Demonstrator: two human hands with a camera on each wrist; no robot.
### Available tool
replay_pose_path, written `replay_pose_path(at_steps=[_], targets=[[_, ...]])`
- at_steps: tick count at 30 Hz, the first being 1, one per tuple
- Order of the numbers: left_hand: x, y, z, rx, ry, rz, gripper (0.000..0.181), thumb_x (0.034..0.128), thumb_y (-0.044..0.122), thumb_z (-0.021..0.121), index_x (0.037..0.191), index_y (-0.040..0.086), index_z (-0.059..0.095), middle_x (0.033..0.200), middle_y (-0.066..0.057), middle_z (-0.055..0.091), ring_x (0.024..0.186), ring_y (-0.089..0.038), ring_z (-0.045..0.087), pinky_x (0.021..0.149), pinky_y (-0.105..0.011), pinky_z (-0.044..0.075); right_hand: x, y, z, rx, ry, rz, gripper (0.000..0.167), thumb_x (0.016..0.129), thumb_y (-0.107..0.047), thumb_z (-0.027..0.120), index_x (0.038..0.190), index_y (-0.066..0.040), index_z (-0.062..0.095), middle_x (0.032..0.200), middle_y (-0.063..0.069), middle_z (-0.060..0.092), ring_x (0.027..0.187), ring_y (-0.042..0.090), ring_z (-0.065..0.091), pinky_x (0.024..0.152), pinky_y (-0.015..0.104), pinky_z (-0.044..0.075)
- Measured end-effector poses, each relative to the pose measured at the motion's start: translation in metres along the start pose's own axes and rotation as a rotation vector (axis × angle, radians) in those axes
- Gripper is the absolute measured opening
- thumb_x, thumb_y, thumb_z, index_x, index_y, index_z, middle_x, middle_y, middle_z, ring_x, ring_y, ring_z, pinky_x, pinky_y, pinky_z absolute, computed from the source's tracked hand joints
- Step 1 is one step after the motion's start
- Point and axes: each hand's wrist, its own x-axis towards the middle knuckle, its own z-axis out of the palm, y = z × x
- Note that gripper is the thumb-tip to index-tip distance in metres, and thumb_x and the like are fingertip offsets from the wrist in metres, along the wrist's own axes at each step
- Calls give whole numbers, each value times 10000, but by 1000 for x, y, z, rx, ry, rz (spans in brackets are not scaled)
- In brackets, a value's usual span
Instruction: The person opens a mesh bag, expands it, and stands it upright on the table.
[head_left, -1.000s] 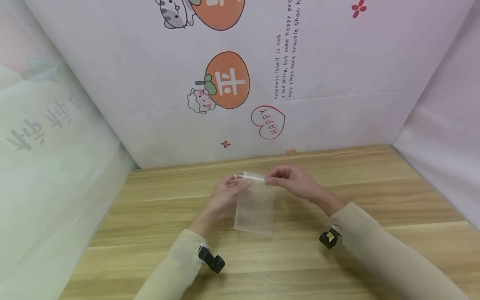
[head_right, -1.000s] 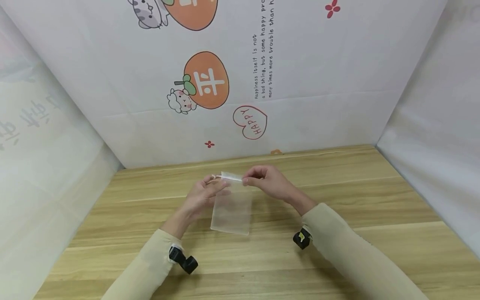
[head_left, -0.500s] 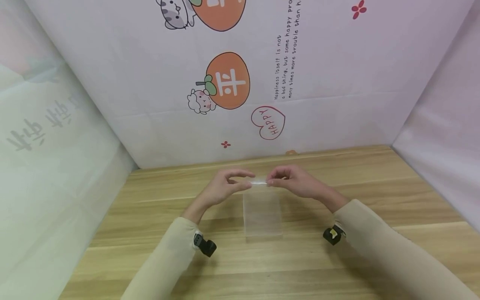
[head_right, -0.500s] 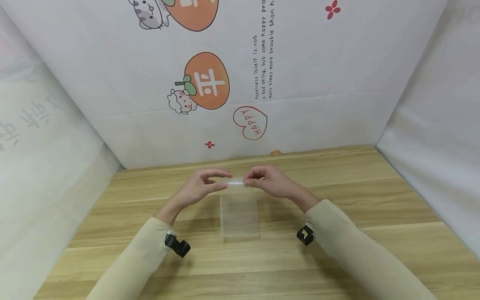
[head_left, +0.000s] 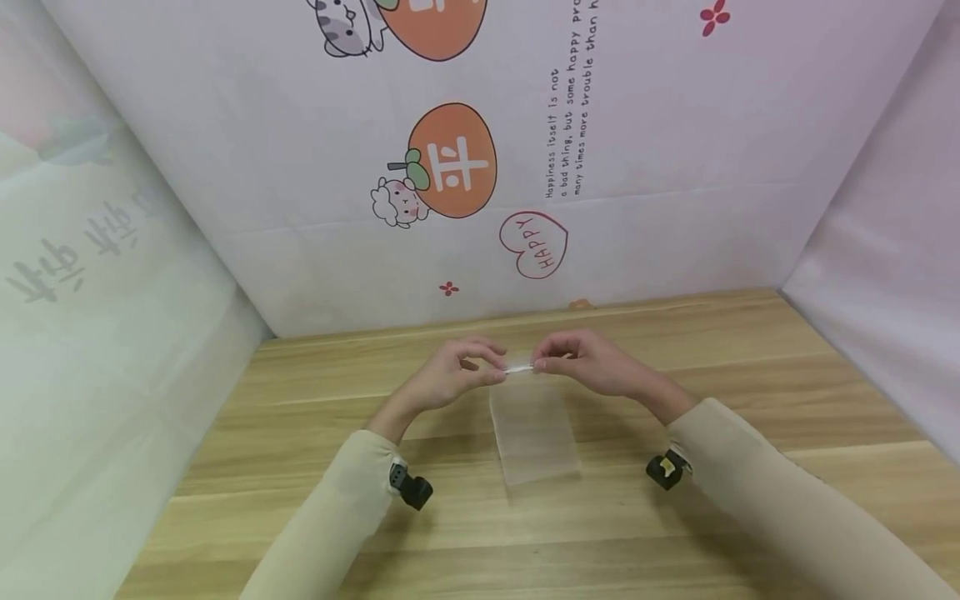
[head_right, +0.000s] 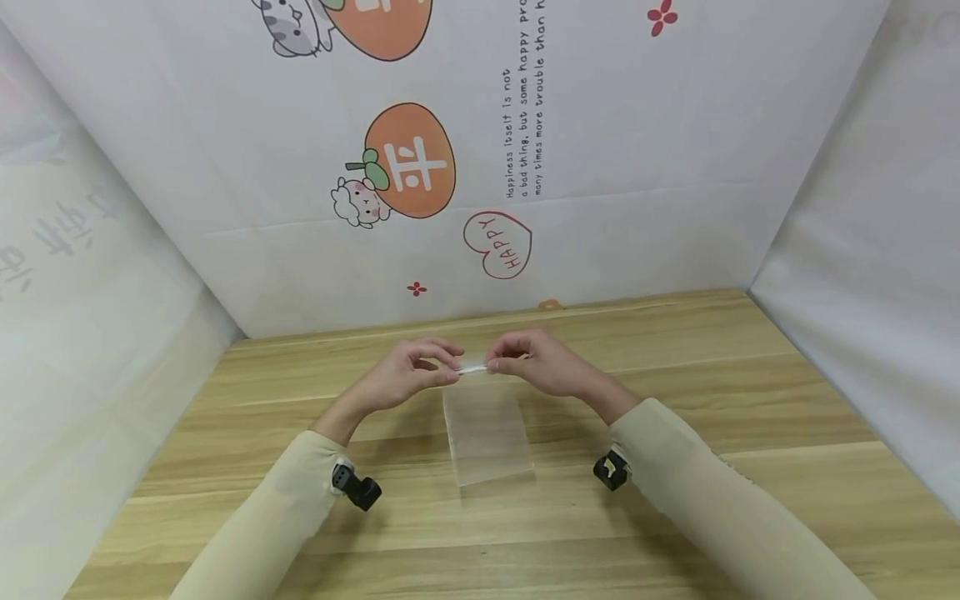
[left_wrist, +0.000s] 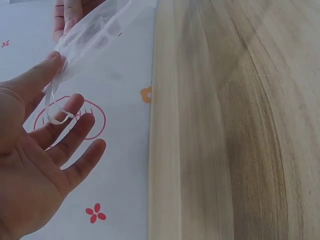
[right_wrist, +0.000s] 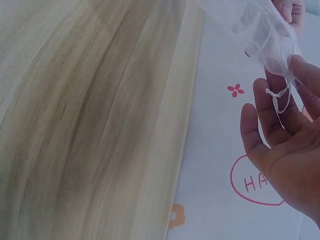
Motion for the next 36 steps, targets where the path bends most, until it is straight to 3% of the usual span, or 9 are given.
replay_pose_path(at_steps=[15,23,36], targets=[[-5,0,-1,62,-14,-18,113,961,246,705,953,139,741,1329,-100,618,1274,-245,508,981,-460,474,0,3,0,11,-4,-18,103,997,-154,648,1003,-72,710,1003,98,696,967,256,626,905,428,514],[-6,-1,-2,92,-7,-32,101,962,265,702,934,174,735,1301,-3,626,1263,-213,509,997,-445,456,-1,5,0,-1,-4,-26,107,995,-143,650,1003,-57,714,996,65,703,963,233,633,895,419,528],[-6,-1,-5,130,-2,-58,147,960,310,700,917,173,727,1331,-10,607,1278,-233,502,1012,-471,444,-4,6,-2,-36,3,-24,105,997,-161,650,1001,-75,710,1018,116,697,959,219,626,882,408,530]])
